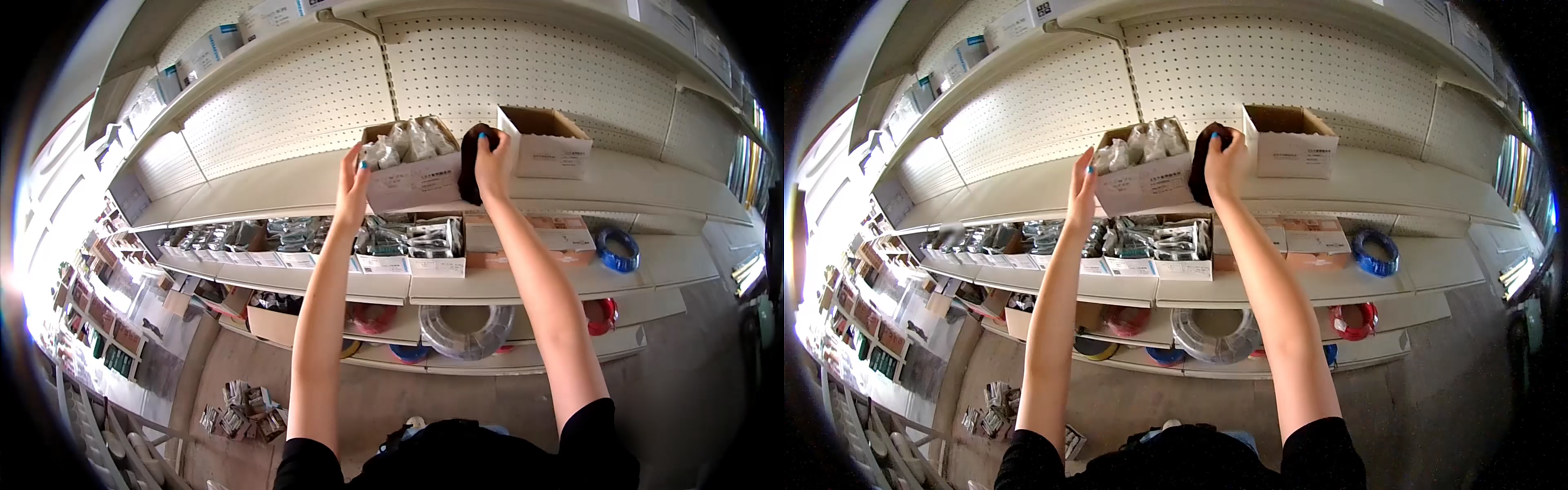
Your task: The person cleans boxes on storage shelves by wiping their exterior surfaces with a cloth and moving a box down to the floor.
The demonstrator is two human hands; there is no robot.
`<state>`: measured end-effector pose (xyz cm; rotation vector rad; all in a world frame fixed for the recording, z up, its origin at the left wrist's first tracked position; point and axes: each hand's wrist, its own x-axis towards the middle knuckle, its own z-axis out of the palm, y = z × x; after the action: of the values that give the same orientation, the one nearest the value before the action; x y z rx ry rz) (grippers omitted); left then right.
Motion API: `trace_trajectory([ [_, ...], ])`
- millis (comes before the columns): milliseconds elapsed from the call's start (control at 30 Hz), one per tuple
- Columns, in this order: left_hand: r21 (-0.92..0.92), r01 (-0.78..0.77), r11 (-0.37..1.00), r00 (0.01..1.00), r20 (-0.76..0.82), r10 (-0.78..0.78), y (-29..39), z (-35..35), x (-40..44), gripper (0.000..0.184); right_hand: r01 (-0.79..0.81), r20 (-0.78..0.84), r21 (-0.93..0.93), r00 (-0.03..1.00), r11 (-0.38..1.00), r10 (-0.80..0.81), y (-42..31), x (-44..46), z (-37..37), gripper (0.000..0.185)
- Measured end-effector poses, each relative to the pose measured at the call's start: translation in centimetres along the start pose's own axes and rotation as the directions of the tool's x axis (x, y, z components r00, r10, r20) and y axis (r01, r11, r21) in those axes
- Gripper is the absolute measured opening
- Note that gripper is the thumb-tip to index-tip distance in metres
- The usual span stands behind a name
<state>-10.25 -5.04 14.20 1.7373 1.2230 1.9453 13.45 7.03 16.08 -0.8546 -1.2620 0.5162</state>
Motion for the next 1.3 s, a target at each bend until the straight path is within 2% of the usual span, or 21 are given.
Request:
trace_trajectory([
  [33,-0.090,0.068,0.994,0.997,-0.041,-0.072,0.1,1.2,0.7,0.054,0.000,0.060,0.027,0.998,1.000,-0.002,-0.7,0.3,0.9,0.038],
  [67,-0.184,0.129,0.974,0.987,-0.075,-0.145,0.2,2.1,1.1,0.056,-0.144,0.145,0.074,0.980,0.987,0.133,-1.4,0.7,1.6,0.046],
  [100,-0.112,0.187,0.976,0.971,-0.129,-0.201,4.2,3.1,0.8,0.063,-0.255,0.239,0.062,0.942,0.965,0.233,-2.3,1.1,1.9,0.056],
  [167,-0.062,0.255,0.965,0.894,-0.365,-0.260,3.2,3.3,1.8,0.058,-0.259,0.385,-0.094,0.881,0.961,0.274,-2.3,1.2,2.2,0.063],
  [267,-0.193,0.387,0.902,0.853,-0.297,-0.430,0.1,1.5,3.6,0.048,-0.348,0.513,0.016,0.808,0.937,0.291,-1.2,1.0,2.4,0.065],
  [367,-0.160,0.446,0.881,0.840,-0.264,-0.473,2.0,1.8,3.3,0.044,-0.487,0.538,0.090,0.757,0.869,0.370,0.2,0.8,2.8,0.060],
  [400,-0.215,0.489,0.845,0.820,-0.219,-0.529,2.7,1.7,3.1,0.046,-0.504,0.527,0.128,0.764,0.854,0.372,-0.1,0.5,2.7,0.054],
  [500,-0.403,0.464,0.789,0.798,-0.197,-0.570,2.9,2.6,2.8,0.046,-0.497,0.553,0.144,0.757,0.856,0.347,-1.2,-0.1,2.1,0.049],
  [667,-0.388,0.399,0.831,0.869,-0.130,-0.478,3.9,2.4,0.7,0.049,-0.448,0.514,0.235,0.810,0.863,0.280,-2.9,-2.2,0.4,0.043],
  [700,-0.380,0.382,0.842,0.877,-0.138,-0.460,4.4,2.4,-0.1,0.048,-0.437,0.509,0.253,0.819,0.863,0.265,-2.8,-3.1,0.2,0.042],
  [733,-0.372,0.366,0.853,0.884,-0.148,-0.443,4.8,2.3,-1.0,0.047,-0.439,0.530,0.201,0.801,0.876,0.280,-2.8,-3.5,-0.3,0.034],
  [767,-0.387,0.351,0.853,0.884,-0.164,-0.438,5.2,2.2,-2.1,0.047,-0.401,0.506,0.282,0.834,0.872,0.219,-2.9,-4.4,-0.4,0.031],
  [867,-0.473,0.327,0.818,0.864,-0.201,-0.462,8.6,2.2,-5.1,0.046,-0.406,0.537,0.355,0.826,0.842,0.172,-4.1,-6.7,-1.3,0.032],
  [1000,-0.484,0.261,0.835,0.845,-0.304,-0.440,8.6,-0.3,-9.0,0.044,-0.414,0.594,0.334,0.790,0.847,0.151,-6.4,-10.6,-2.0,0.029],
  [1100,-0.368,0.212,0.905,0.860,-0.370,-0.352,10.7,-2.0,-12.3,0.045,-0.506,0.662,0.397,0.736,0.766,0.142,-7.3,-14.2,-1.8,0.031],
  [1133,-0.433,0.203,0.878,0.853,-0.362,-0.375,10.7,-3.1,-13.2,0.046,-0.493,0.674,0.406,0.730,0.769,0.112,-7.2,-15.3,-1.2,0.032],
  [1233,-0.449,0.185,0.874,0.840,-0.390,-0.378,11.6,-6.2,-16.5,0.048,-0.512,0.679,0.447,0.728,0.734,0.095,-8.3,-18.3,0.6,0.038],
  [1300,-0.420,0.143,0.896,0.866,-0.385,-0.318,12.2,-8.2,-18.5,0.049,-0.630,0.752,0.318,0.622,0.708,0.216,-9.1,-20.1,1.5,0.055],
])
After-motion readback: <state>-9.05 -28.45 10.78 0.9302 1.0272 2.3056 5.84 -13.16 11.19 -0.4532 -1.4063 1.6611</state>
